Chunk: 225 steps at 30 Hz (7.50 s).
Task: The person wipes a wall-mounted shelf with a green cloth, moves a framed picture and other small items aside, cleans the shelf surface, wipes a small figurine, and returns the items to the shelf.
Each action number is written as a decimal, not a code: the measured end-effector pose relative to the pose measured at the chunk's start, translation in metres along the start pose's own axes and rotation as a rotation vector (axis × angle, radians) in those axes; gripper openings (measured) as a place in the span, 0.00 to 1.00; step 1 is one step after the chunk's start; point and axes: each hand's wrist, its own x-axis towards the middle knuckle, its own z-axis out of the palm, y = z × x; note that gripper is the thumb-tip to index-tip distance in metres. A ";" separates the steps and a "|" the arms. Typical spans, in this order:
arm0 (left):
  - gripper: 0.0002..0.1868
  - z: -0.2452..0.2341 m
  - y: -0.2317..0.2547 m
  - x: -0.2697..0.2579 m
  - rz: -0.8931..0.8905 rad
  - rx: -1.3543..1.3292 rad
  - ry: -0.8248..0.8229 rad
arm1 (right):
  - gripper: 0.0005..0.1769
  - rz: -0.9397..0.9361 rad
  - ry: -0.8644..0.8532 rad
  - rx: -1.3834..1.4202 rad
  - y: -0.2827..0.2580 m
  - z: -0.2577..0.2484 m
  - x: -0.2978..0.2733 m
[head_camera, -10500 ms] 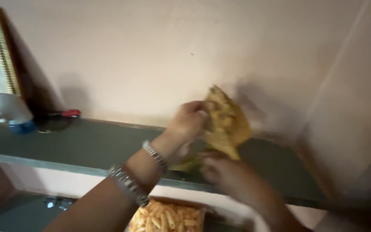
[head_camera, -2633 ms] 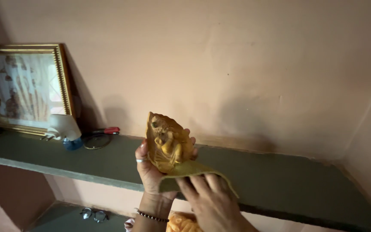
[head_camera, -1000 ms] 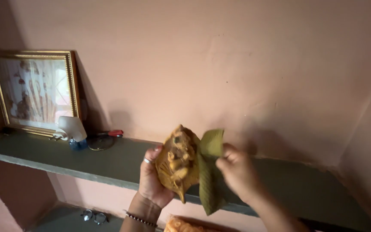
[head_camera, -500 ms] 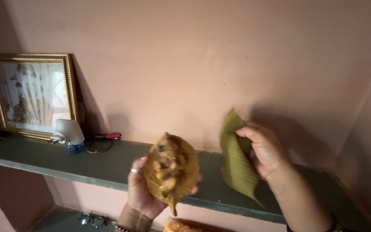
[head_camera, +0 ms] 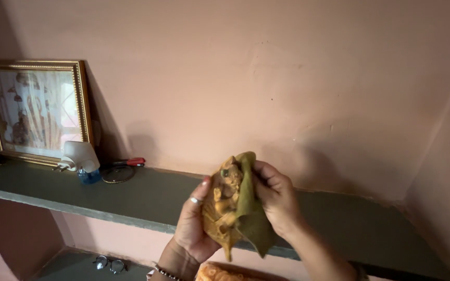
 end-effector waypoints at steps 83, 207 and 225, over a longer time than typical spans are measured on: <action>0.20 -0.081 0.012 -0.144 0.758 0.437 0.551 | 0.16 0.211 -0.406 0.229 0.084 0.099 -0.057; 0.40 0.018 -0.003 -0.068 0.717 -0.041 -0.018 | 0.33 -0.751 -0.023 -1.385 0.006 0.108 -0.128; 0.40 0.011 0.009 -0.051 0.772 0.082 0.104 | 0.31 -0.620 0.036 -1.244 -0.005 0.122 -0.105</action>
